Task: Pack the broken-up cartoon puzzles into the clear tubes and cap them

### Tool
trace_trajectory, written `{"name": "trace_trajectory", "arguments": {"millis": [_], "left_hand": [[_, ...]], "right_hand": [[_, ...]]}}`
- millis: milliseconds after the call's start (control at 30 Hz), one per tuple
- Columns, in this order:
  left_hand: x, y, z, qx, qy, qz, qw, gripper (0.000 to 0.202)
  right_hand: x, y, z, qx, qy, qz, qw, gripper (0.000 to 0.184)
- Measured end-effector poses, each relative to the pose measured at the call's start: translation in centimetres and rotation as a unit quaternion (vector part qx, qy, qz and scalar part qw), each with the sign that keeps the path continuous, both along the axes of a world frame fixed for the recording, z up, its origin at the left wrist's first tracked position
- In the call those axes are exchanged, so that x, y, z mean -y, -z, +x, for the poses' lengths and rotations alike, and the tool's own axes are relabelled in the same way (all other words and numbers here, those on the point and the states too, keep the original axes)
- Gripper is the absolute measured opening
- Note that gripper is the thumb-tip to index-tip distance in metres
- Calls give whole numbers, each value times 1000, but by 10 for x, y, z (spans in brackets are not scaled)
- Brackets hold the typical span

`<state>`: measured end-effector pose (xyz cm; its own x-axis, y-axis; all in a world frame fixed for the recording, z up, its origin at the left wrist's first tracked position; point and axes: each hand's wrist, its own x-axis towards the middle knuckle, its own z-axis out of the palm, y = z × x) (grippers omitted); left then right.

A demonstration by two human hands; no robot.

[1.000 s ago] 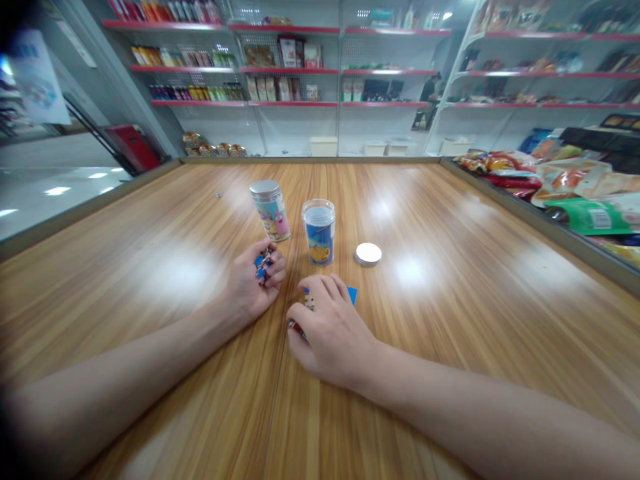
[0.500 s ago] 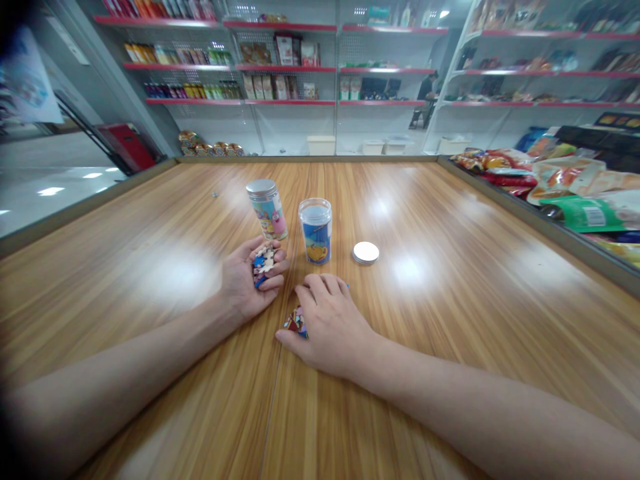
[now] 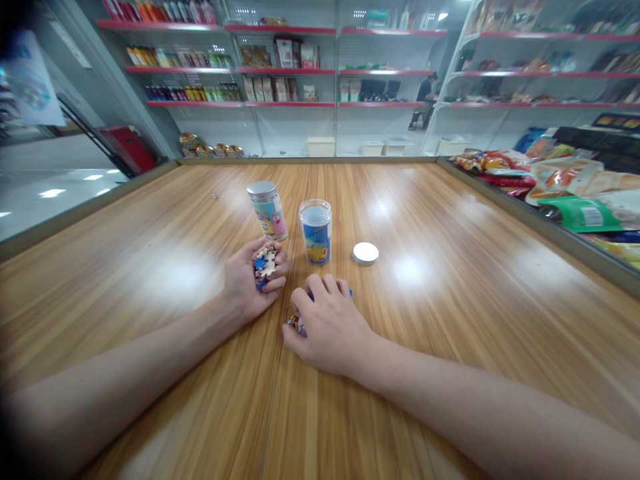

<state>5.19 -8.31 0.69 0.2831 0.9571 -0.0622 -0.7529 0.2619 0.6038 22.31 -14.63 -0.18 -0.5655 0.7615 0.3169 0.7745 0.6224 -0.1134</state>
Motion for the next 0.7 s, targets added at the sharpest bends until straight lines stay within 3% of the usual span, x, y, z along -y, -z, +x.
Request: {"name": "trace_trajectory", "arguments": {"millis": [700], "left_hand": [[1, -1, 0, -9, -2, -9, 1000, 18]], "right_hand": [[-1, 2, 4, 11, -25, -6, 1000, 21]]}}
